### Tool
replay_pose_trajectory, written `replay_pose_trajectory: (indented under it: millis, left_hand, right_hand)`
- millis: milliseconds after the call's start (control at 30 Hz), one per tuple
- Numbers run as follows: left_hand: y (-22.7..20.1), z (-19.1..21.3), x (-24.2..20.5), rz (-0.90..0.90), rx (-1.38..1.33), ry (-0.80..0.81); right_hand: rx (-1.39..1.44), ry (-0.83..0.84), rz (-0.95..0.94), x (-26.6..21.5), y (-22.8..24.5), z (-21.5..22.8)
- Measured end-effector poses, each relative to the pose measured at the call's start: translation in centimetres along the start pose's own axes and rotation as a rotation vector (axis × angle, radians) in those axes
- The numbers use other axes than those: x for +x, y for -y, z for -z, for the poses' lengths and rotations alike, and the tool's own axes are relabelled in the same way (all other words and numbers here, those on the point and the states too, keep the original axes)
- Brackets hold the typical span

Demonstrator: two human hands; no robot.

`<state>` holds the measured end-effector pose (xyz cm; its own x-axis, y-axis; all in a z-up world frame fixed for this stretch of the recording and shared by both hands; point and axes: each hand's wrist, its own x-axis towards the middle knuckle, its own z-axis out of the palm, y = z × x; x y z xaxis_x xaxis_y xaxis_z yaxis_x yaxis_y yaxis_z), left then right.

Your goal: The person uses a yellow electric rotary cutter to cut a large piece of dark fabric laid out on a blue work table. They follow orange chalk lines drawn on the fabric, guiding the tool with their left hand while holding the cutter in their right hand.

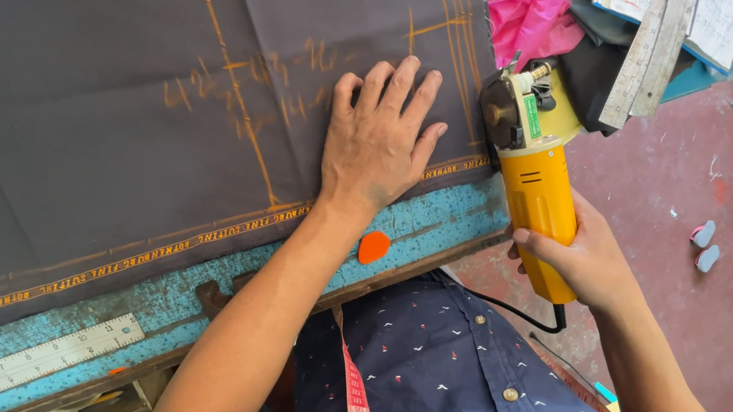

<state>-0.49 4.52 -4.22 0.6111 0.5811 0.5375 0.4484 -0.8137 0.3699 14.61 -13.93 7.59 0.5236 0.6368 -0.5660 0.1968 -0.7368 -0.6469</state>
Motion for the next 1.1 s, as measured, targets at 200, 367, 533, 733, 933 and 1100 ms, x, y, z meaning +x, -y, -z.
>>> replay_pose_trajectory:
  millis: [200,367,533,733,933,1100]
  left_hand:
    - [0.5,-0.5,0.8,0.047,-0.066,0.045]
    - [2.5,1.5,4.7,0.038,0.103,0.071]
    - [4.6,0.5,5.8,0.029,0.163,0.019]
    - [4.6,1.0,5.9,0.037,0.166,0.073]
    - [4.6,0.8,5.7,0.054,0.169,0.084]
    - [4.6,1.0,5.7,0.052,0.165,0.060]
  right_hand:
    - [-0.006,0.013,-0.016,1.2,1.6,0.2]
    - [0.035,0.051,-0.042,2.4,2.5,0.6]
    - [0.078,0.081,-0.002,3.3,3.3,0.6]
    - [0.010,0.069,-0.022,4.4,5.1,0.6]
    - [0.029,0.051,-0.014,5.2,6.5,0.3]
    - [0.059,0.043,-0.035,5.9,7.8,0.1]
